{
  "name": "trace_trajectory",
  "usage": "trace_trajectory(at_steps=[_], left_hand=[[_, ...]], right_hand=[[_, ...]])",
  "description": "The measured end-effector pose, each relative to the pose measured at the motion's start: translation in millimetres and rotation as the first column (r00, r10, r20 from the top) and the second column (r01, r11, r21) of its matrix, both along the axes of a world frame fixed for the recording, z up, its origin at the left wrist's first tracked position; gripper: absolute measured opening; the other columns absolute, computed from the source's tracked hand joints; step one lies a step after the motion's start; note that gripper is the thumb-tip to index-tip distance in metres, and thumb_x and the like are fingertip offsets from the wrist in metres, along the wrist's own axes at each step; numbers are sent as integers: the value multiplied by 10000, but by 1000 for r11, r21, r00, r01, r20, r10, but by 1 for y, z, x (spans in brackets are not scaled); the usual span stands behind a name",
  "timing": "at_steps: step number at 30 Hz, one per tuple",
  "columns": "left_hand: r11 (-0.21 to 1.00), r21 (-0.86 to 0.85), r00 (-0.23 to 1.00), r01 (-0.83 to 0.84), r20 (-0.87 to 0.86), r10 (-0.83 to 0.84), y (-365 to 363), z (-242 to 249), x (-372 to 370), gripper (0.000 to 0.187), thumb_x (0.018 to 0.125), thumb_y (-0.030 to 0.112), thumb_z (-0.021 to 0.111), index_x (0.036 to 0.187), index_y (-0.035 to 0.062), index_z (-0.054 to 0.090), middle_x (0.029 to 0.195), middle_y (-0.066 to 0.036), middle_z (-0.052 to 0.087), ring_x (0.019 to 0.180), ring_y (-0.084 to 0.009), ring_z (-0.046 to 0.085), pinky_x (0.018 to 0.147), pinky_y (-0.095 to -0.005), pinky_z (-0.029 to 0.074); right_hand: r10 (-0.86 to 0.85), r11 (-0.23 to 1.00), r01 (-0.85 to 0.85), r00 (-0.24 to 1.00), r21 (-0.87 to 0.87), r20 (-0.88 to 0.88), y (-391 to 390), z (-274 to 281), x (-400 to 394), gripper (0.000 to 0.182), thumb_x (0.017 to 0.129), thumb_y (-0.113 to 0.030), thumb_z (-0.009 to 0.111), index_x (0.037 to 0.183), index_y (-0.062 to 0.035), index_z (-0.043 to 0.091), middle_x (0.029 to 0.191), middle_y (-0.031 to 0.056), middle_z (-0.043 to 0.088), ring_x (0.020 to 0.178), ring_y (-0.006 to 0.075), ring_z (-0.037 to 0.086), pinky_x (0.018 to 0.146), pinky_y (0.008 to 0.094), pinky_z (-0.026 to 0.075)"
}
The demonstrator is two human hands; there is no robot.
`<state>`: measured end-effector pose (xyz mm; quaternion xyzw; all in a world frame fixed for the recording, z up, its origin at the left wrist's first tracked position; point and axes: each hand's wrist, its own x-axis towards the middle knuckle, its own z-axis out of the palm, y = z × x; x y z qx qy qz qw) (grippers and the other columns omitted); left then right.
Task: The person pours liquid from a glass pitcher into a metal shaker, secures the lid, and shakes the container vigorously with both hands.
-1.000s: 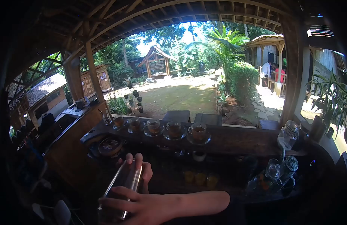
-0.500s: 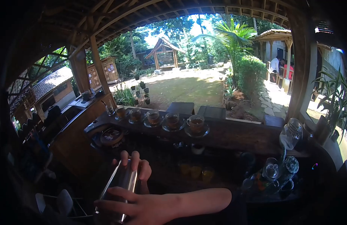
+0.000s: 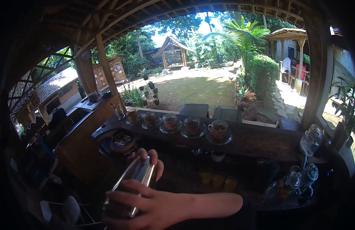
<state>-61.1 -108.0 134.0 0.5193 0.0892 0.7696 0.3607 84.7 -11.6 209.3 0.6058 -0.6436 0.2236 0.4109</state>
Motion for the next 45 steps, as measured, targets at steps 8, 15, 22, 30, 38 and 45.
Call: trace_trajectory(at_steps=[8, 15, 22, 30, 38, 45], left_hand=[[984, 92, 900, 151, 399, -175, -32, 0, -35, 387, 977, 409, 331, 1130, 89, 487, 1030, -110, 470, 928, -323, 515, 696, -386, 525], [992, -119, 935, 50, 355, -5, -53, -21, -78, 396, 951, 453, 372, 1093, 112, 516, 1064, -95, 473, 937, -322, 515, 707, -413, 510], [909, -128, 852, 395, 420, -311, -33, -15, -97, 342, 956, 418, 376, 1140, 151, 483, 1108, -59, 447, 1041, -301, 443, 777, -372, 421], [958, -177, 917, 224, 371, -146, 14, -35, -79, 406, 926, 428, 424, 1125, 90, 526, 1134, -119, 490, 955, -320, 543, 667, -393, 532], [916, -256, 935, 311, 255, -246, 89, -14, -5, 600, 867, 387, 532, 1322, 20, 394, 1216, -185, 518, 1125, -317, 530, 949, -446, 443], [819, -445, 931, 362, 133, -340, 196, 5, 85, 619, 893, 420, 541, 1370, 112, 295, 1242, -149, 484, 1144, -263, 507, 936, -418, 436]], right_hand=[[-70, 998, 70, 994, -6, -82, -21, -7, -96, 475, 782, -251, 672, 1209, -365, 497, 1335, 92, 435, 1181, 429, 450, 924, 547, 401], [-46, 999, 41, 983, -34, -176, -47, -16, -120, 536, 731, -221, 675, 1237, -278, 507, 1368, 87, 406, 1209, 411, 422, 957, 521, 375], [-293, 954, 299, 947, 21, -132, -45, -13, -128, 632, 698, -206, 659, 1280, -344, 453, 1351, 68, 396, 1203, 396, 418, 941, 522, 393], [-342, 939, 341, 940, -42, -17, 0, -32, -97, 722, 742, -154, 708, 1340, -343, 350, 1359, 93, 381, 1214, 416, 408, 923, 525, 405], [-257, 772, 293, 955, -564, 145, 80, -43, -3, 815, 674, -257, 792, 1323, -201, 301, 1268, 265, 327, 1156, 461, 438, 925, 531, 427], [-249, 526, 233, 962, -818, 114, 133, -50, 101, 865, 668, -408, 772, 1314, -187, 241, 1222, 308, 412, 1143, 414, 459, 962, 545, 382]])
